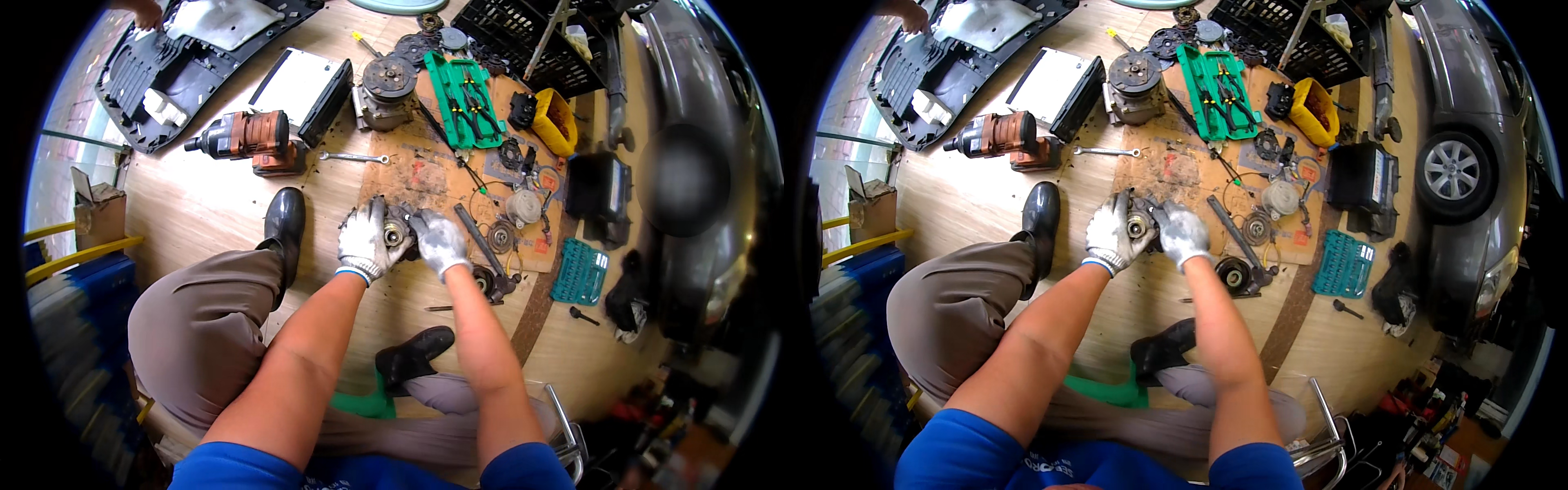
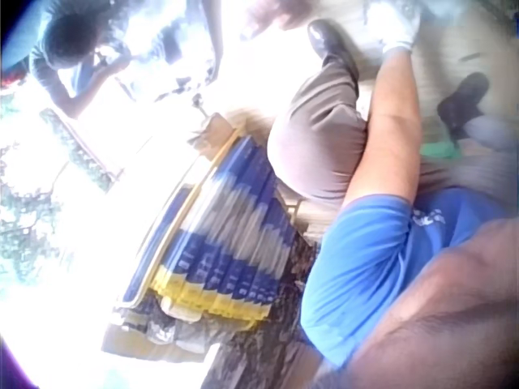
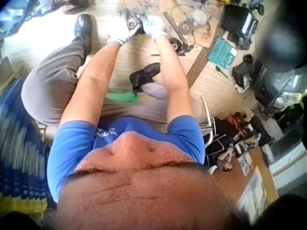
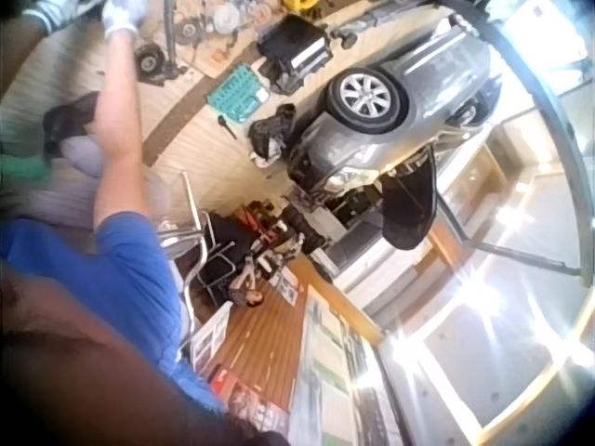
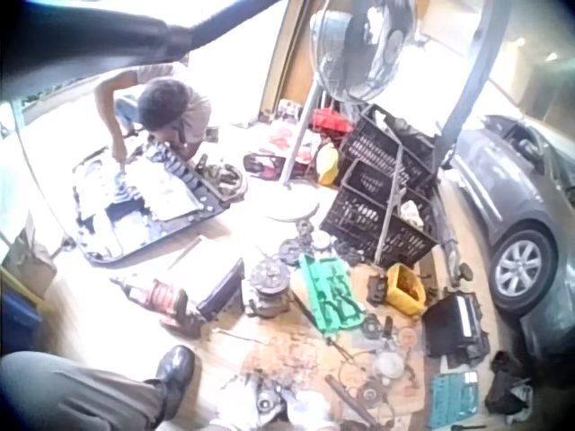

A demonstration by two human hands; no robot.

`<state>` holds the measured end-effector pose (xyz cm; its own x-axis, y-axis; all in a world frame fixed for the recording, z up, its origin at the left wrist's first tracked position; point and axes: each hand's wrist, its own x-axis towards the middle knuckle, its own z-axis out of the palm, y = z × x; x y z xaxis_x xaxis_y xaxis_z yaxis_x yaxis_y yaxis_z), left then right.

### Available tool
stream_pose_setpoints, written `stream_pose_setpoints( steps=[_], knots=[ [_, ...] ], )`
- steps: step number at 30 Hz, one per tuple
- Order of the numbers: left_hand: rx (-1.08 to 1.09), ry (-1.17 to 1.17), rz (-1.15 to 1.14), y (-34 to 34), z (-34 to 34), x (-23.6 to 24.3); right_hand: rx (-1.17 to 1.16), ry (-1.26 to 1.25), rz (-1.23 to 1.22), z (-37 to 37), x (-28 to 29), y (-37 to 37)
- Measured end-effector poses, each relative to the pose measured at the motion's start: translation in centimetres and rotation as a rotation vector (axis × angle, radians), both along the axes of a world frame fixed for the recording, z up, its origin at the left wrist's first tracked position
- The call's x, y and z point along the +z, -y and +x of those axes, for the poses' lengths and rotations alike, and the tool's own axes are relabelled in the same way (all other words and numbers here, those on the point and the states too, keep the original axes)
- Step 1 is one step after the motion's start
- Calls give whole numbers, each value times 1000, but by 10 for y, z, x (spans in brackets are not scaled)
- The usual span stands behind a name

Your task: The person puts on gloves and uses a screwdriver to work on a car alternator on the floor.

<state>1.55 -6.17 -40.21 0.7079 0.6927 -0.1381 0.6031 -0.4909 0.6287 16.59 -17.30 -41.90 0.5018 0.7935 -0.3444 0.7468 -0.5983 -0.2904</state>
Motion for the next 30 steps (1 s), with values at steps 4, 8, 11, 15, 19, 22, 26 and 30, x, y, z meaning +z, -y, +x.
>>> stream_pose_setpoints(
  steps=[4,8,11,15,19,22,26,30],
  knots=[
    [39,-12,-1,-5,-5,-3,-271,-78,22,-32,32,-25],
    [22,-26,-9,-3,-3,6,-158,-96,29,-17,52,-20],
    [25,3,65,4,-7,1,-109,-84,218,-1,74,-19],
    [1,-23,6,-3,-6,-5,95,-170,97,16,50,-21],
    [22,-4,10,-4,-8,2,133,-197,-59,16,65,-32],
    [13,-5,30,-4,-8,3,256,-150,-127,28,64,-37],
    [-2,-46,-1,-6,-9,3,482,-47,-211,39,78,-58],
    [11,-6,16,-4,-5,3,654,0,-272,52,79,-74]
  ],
)
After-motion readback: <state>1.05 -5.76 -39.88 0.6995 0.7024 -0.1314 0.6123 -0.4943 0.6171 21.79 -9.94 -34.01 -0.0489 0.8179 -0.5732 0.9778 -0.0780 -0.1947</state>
